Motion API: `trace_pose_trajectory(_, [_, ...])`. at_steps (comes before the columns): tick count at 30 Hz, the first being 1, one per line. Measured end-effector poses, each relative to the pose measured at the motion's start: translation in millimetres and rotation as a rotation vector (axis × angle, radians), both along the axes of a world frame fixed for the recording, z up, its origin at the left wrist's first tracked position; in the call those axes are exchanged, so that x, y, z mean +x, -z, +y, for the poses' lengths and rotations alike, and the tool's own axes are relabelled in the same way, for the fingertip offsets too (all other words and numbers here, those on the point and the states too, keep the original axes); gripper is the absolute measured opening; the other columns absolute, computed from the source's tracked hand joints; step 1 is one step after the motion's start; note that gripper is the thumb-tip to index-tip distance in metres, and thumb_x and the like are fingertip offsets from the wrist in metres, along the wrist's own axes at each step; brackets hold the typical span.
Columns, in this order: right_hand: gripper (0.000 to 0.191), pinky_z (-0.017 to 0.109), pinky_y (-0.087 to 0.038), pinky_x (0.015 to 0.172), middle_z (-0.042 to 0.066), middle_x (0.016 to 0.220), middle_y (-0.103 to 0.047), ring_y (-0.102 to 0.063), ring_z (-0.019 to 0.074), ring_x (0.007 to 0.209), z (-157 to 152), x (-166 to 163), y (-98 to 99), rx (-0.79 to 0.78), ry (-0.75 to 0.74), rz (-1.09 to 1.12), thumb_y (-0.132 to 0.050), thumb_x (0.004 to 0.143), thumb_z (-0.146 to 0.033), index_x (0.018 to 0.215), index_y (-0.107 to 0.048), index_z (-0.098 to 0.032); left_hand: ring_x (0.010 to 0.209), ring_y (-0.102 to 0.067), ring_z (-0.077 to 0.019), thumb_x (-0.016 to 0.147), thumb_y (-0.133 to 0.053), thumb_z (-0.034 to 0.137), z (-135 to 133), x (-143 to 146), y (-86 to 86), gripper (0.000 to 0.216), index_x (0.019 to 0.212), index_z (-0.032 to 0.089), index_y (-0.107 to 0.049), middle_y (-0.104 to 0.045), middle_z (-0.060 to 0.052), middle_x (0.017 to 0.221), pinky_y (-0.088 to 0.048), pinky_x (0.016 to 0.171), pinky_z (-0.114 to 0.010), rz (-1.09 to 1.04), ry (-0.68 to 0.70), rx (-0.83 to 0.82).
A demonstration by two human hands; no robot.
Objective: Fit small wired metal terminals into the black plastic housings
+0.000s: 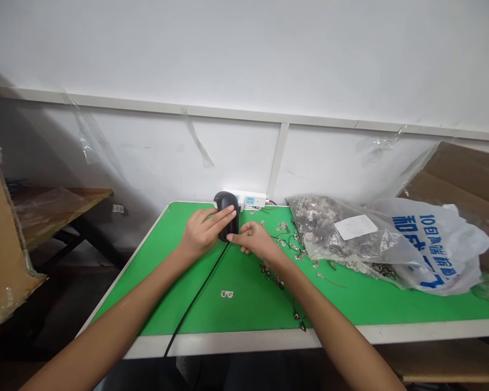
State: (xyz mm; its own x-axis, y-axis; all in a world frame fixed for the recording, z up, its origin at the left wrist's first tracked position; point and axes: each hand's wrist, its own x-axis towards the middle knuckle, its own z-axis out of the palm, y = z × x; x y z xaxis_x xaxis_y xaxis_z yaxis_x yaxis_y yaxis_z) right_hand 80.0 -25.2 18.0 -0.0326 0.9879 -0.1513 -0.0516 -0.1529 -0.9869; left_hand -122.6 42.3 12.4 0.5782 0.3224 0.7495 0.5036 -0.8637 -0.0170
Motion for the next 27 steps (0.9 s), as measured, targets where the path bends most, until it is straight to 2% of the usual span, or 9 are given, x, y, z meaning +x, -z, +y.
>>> trace_pose_trajectory(3, [0.043, 0.023, -0.057, 0.057, 0.000, 0.084, -0.075, -0.073, 0.0135, 0.069, -2.0, -3.1, -2.1, 0.067, -0.099, 0.054, -0.095, 0.071, -0.043, 0.098, -0.068, -0.023, 0.115, -0.070, -0.0285, 0.106, -0.046, 0.025, -0.9, 0.7, 0.3, 0.041, 0.141, 0.030, -0.068, -0.071, -0.009, 0.141, -0.052, 0.102, -0.048, -0.060, -0.022, -0.024])
trace_pose_trajectory(6, [0.044, 0.027, -0.062, 0.074, 0.004, 0.103, -0.079, -0.078, 0.0169, 0.088, -1.7, -4.2, -3.2, 0.121, -0.185, 0.161, -0.093, 0.073, -0.048, 0.103, -0.072, -0.023, 0.128, -0.066, -0.0288, 0.105, -0.047, 0.023, -3.5, 4.4, -1.9, 0.045, 0.148, 0.027, -0.061, -0.063, -0.012, 0.151, -0.047, 0.111, -0.049, -0.062, -0.033, -0.030])
trace_pose_trajectory(9, [0.047, 0.030, -0.062, 0.079, 0.006, 0.110, -0.080, -0.078, 0.0193, 0.092, 2.9, 0.2, -3.2, 0.195, -0.086, 0.188, -0.094, 0.071, -0.049, 0.106, -0.074, -0.024, 0.145, -0.054, -0.0300, 0.102, -0.050, 0.022, -6.1, 11.1, -4.5, 0.059, 0.160, 0.021, -0.042, -0.051, -0.017, 0.162, -0.044, 0.116, -0.049, -0.122, -0.054, -0.061])
trace_pose_trajectory(11, [0.048, 0.032, -0.062, 0.080, 0.007, 0.112, -0.080, -0.077, 0.0212, 0.095, 7.0, 5.9, -3.7, 0.253, 0.009, 0.170, -0.093, 0.071, -0.050, 0.107, -0.073, -0.024, 0.146, -0.053, -0.0305, 0.101, -0.052, 0.024, -6.9, 15.2, -5.7, 0.063, 0.162, 0.016, -0.035, -0.050, -0.021, 0.161, -0.046, 0.115, -0.050, -0.255, -0.095, -0.126])
trace_pose_trajectory(13, [0.048, 0.035, -0.062, 0.083, 0.007, 0.110, -0.080, -0.077, 0.0225, 0.095, 10.4, 11.8, -4.6, 0.303, 0.087, 0.138, -0.092, 0.071, -0.051, 0.107, -0.072, -0.024, 0.132, -0.063, -0.0290, 0.101, -0.052, 0.027, -7.2, 17.9, -6.7, 0.054, 0.153, 0.014, -0.045, -0.065, -0.020, 0.144, -0.053, 0.106, -0.046, -0.383, -0.114, -0.253])
trace_pose_trajectory(15, [0.047, 0.037, -0.061, 0.085, 0.006, 0.106, -0.080, -0.076, 0.0231, 0.095, 12.5, 15.6, -5.3, 0.341, 0.126, 0.102, -0.091, 0.072, -0.051, 0.105, -0.071, -0.024, 0.100, -0.073, -0.0230, 0.101, -0.051, 0.028, -8.1, 19.7, -8.1, 0.037, 0.135, 0.016, -0.061, -0.077, -0.011, 0.113, -0.058, 0.084, -0.036, -0.414, -0.070, -0.453])
trace_pose_trajectory(18, [0.047, 0.040, -0.059, 0.091, 0.006, 0.105, -0.080, -0.074, 0.0241, 0.099, 14.0, 15.1, -3.8, 0.379, 0.116, 0.065, -0.091, 0.071, -0.050, 0.104, -0.070, -0.024, 0.064, -0.063, -0.0140, 0.095, -0.052, 0.024, -12.0, 23.1, -9.8, 0.033, 0.124, 0.018, -0.067, -0.075, 0.000, 0.085, -0.048, 0.059, -0.025, -0.353, 0.049, -0.726])
trace_pose_trajectory(22, [0.050, 0.041, -0.057, 0.094, 0.007, 0.109, -0.078, -0.072, 0.0252, 0.103, 15.1, 8.5, 2.5, 0.420, 0.086, 0.026, -0.090, 0.069, -0.051, 0.106, -0.069, -0.024, 0.058, -0.055, -0.0125, 0.085, -0.057, 0.021, -19.0, 28.8, -9.2, 0.033, 0.115, 0.018, -0.070, -0.069, 0.002, 0.077, -0.043, 0.056, -0.025, -0.303, 0.133, -0.791])
trace_pose_trajectory(27, [0.047, 0.033, -0.052, 0.065, 0.004, 0.096, -0.074, -0.066, 0.0203, 0.074, 13.1, 5.7, 7.5, 0.407, 0.108, -0.114, -0.084, 0.076, -0.054, 0.107, -0.068, -0.024, 0.058, -0.055, -0.0126, 0.079, -0.061, 0.021, -22.3, 31.1, -5.1, 0.030, 0.107, 0.018, -0.068, -0.063, 0.003, 0.073, -0.042, 0.055, -0.025, -0.305, 0.118, -0.802])
